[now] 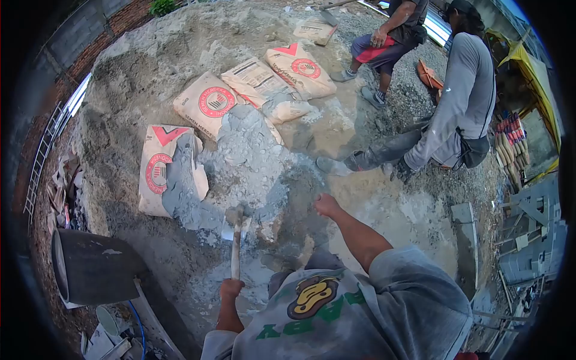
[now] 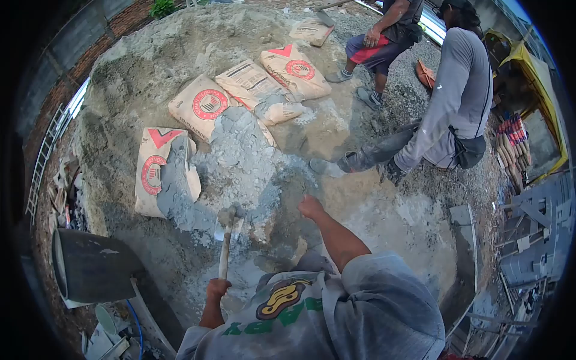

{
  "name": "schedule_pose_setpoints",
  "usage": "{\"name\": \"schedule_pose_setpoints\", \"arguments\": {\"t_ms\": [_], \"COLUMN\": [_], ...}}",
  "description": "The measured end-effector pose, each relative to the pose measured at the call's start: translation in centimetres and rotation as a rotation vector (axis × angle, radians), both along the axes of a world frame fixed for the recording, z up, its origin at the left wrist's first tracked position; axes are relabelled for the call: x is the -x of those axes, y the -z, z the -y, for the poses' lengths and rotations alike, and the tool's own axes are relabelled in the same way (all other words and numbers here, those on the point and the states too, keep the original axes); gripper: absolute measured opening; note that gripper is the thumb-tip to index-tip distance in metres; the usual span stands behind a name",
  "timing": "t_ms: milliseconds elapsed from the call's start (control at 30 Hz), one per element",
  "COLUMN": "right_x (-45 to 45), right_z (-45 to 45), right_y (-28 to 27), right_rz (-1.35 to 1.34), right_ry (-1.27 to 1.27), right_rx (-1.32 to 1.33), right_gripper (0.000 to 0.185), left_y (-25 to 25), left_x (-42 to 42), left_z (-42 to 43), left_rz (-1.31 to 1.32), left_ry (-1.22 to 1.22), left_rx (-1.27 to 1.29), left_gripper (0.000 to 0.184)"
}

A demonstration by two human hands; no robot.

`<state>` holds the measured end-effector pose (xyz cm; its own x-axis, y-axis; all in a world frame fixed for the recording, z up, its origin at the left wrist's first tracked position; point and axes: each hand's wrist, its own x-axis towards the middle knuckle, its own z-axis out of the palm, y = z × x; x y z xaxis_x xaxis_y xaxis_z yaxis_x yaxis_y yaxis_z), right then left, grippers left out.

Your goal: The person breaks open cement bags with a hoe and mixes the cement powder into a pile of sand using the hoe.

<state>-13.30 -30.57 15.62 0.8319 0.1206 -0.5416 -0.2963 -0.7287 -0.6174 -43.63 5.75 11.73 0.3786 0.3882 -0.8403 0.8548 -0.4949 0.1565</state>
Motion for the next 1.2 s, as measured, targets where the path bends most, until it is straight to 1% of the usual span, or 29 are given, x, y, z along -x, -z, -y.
{"name": "schedule_pose_setpoints", "arguments": {"t_ms": [33,67,100,133,167,233,267,333,367,400,433,467,567,600,700,800,867,900,933,967,1000,1067,1100,1133,1200], "right_x": [0.5,1.2,1.9,3.3,4.9,7.0,7.9,8.9,9.0,9.0,8.7,8.0,5.9,5.0,3.5,2.0,1.9,2.6,3.7,4.6,4.7,6.1,6.8,7.3,6.8], "right_z": [3.2,5.7,8.2,10.2,12.6,15.4,16.7,18.7,19.5,20.5,21.5,22.2,25.0,26.2,29.8,33.4,35.1,35.5,35.5,35.3,34.8,34.0,34.1,33.9,32.3], "right_y": [2.5,3.2,3.8,3.6,4.7,5.1,5.0,5.6,5.9,6.1,6.1,5.7,6.2,6.0,4.4,4.3,3.0,2.2,1.2,0.0,-0.9,-0.9,-0.7,0.0,0.9], "right_rz": [0.055,0.056,0.057,-0.007,-0.065,-0.256,-0.393,-0.537,-0.514,-0.488,-0.467,-0.430,-0.338,-0.338,-0.334,-0.251,-0.184,-0.156,-0.185,-0.210,-0.223,-0.320,-0.366,-0.397,-0.410], "right_ry": [0.023,0.046,0.069,0.089,0.060,0.132,0.236,0.285,0.278,0.271,0.262,0.204,0.159,0.101,0.086,0.005,0.014,0.022,0.059,0.091,0.119,0.154,0.166,0.106,0.025], "right_rx": [0.045,0.072,0.100,0.112,0.098,0.088,0.094,0.076,0.032,-0.008,-0.048,-0.035,-0.007,0.034,0.115,0.126,0.146,0.157,0.169,0.183,0.197,0.177,0.178,0.203,0.217], "right_gripper": [0.021,0.020,0.018,0.018,0.017,0.016,0.016,0.016,0.016,0.017,0.018,0.016,0.014,0.014,0.014,0.015,0.016,0.016,0.016,0.016,0.016,0.016,0.016,0.016,0.016], "left_y": [0.8,-1.3,-1.5,-1.0,-0.8,-1.5,-1.6,-0.8,-0.5,-2.0,-4.7,-6.3,-4.2,-5.4,-3.7,1.0,2.8,0.8,-3.0,-4.9,-3.9,-0.1,1.9,3.6,0.3], "left_x": [0.1,-1.2,-2.2,-2.7,-3.0,-4.4,-4.8,-4.7,-4.6,-5.1,-5.6,-5.6,-3.8,-4.2,-3.0,1.0,3.7,3.8,3.6,3.8,5.3,11.1,13.9,16.7,16.6], "left_z": [0.0,0.8,1.2,1.5,2.0,3.6,4.6,6.3,7.2,9.1,11.5,13.4,15.6,16.8,20.4,22.7,24.1,25.1,26.5,27.0,26.5,26.1,26.7,26.9,28.4], "left_rz": [0.008,-0.014,0.006,0.023,0.040,0.061,0.074,0.105,0.120,0.040,-0.045,-0.135,-0.290,-0.348,-0.330,-0.368,-0.370,-0.349,-0.325,-0.300,-0.198,0.017,0.132,0.244,0.523], "left_ry": [0.010,-0.043,-0.057,-0.073,-0.095,-0.134,-0.156,-0.153,-0.150,-0.105,-0.063,-0.018,0.101,0.101,0.090,-0.027,-0.111,-0.114,-0.120,-0.131,-0.106,-0.078,-0.230,-0.380,-0.335], "left_rx": [-0.006,-0.009,0.004,0.019,0.032,0.031,0.031,0.031,0.030,-0.028,-0.083,-0.142,-0.314,-0.281,-0.251,-0.123,-0.040,-0.031,-0.017,-0.001,0.067,0.216,0.364,0.504,0.464], "left_gripper": [0.031,0.027,0.026,0.025,0.025,0.025,0.026,0.027,0.028,0.029,0.030,0.032,0.043,0.054,0.050,0.043,0.035,0.032,0.030,0.028,0.026,0.023,0.021,0.019,0.016]}}
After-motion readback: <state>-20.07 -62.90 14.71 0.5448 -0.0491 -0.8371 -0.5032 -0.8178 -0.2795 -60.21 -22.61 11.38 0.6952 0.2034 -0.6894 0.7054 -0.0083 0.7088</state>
